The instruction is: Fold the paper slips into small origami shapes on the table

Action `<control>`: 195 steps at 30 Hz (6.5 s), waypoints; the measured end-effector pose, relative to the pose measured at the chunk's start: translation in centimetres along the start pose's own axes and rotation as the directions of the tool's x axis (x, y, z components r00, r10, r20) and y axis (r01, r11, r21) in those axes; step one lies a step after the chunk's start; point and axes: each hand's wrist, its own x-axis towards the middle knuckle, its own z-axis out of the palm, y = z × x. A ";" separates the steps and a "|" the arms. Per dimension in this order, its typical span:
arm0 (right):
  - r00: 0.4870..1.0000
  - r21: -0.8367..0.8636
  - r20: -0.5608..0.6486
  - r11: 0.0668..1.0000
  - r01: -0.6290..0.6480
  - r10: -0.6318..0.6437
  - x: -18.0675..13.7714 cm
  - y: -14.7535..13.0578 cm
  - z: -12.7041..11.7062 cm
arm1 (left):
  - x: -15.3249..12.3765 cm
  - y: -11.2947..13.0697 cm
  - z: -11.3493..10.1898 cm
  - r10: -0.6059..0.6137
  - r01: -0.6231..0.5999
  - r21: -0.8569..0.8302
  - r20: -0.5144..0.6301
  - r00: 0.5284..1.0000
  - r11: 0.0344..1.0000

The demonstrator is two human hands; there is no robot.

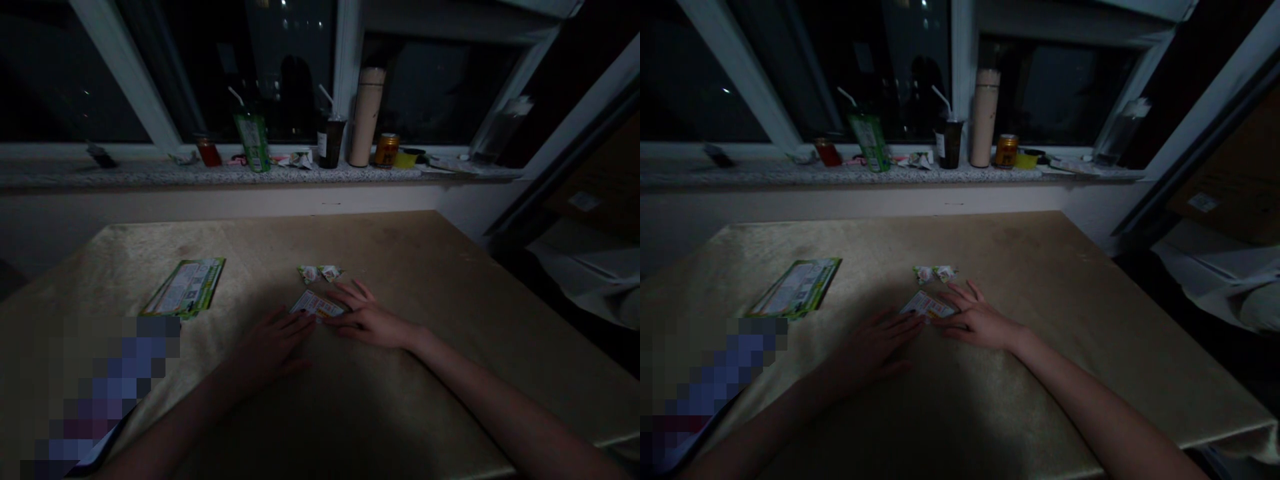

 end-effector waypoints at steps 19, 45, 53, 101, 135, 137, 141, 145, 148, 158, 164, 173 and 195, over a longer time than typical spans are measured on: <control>0.998 0.206 -0.058 0.978 -0.004 0.016 -0.7 1.5 0.3 | -0.1 0.0 0.0 0.004 -0.004 -0.012 -0.010 1.000 1.000; 0.924 0.047 -0.374 0.994 0.103 -0.078 1.0 -1.6 1.8 | 0.9 0.4 0.4 -0.110 0.050 -0.222 -0.264 0.958 0.974; 0.920 0.521 -0.331 0.853 -0.005 0.208 1.2 -2.9 2.1 | 0.7 0.1 0.4 -0.439 0.223 -0.649 -0.190 0.878 0.727; 0.926 0.171 -0.368 0.985 -0.024 0.087 0.8 -0.8 2.6 | 0.6 -0.1 0.4 -0.054 0.018 -0.377 -0.084 0.995 0.926; 0.865 0.351 -0.280 0.883 -0.312 0.417 2.1 -0.8 2.9 | 2.3 1.6 -0.1 -0.437 0.325 -0.566 -0.070 0.897 0.757; 0.861 0.332 -0.282 0.885 -0.326 0.423 2.2 -0.7 3.0 | 2.3 1.7 -0.1 -0.455 0.344 -0.572 -0.056 0.889 0.744; 0.861 0.293 -0.280 0.891 -0.345 0.426 2.3 -0.7 3.1 | 2.1 1.7 0.3 -0.481 0.368 -0.530 -0.089 0.872 0.764; 0.867 0.270 -0.256 0.893 -0.359 0.427 2.4 -1.1 2.8 | 2.1 1.8 0.3 -0.528 0.402 -0.545 -0.090 0.845 0.736; 0.873 0.254 -0.242 0.896 -0.363 0.423 2.4 -1.1 2.7 | 2.4 1.9 0.0 -0.557 0.423 -0.576 -0.069 0.827 0.699; 0.859 0.249 -0.234 0.882 -0.399 0.455 2.6 -1.0 3.0 | 2.2 1.6 0.6 -0.503 0.402 -0.440 -0.137 0.853 0.803; 0.859 0.250 -0.227 0.880 -0.404 0.459 2.8 -0.8 3.1 | 1.2 3.4 -0.1 -0.209 0.206 -0.039 -0.236 0.949 0.978; 0.863 0.247 -0.218 0.881 -0.403 0.456 2.8 -0.8 3.1 | 0.8 4.4 0.8 -0.117 0.115 -0.062 -0.040 0.992 0.991; 0.861 0.231 -0.224 0.883 -0.408 0.457 2.9 -1.0 3.1 | 0.6 4.4 1.5 -0.148 0.141 -0.170 -0.025 0.989 0.975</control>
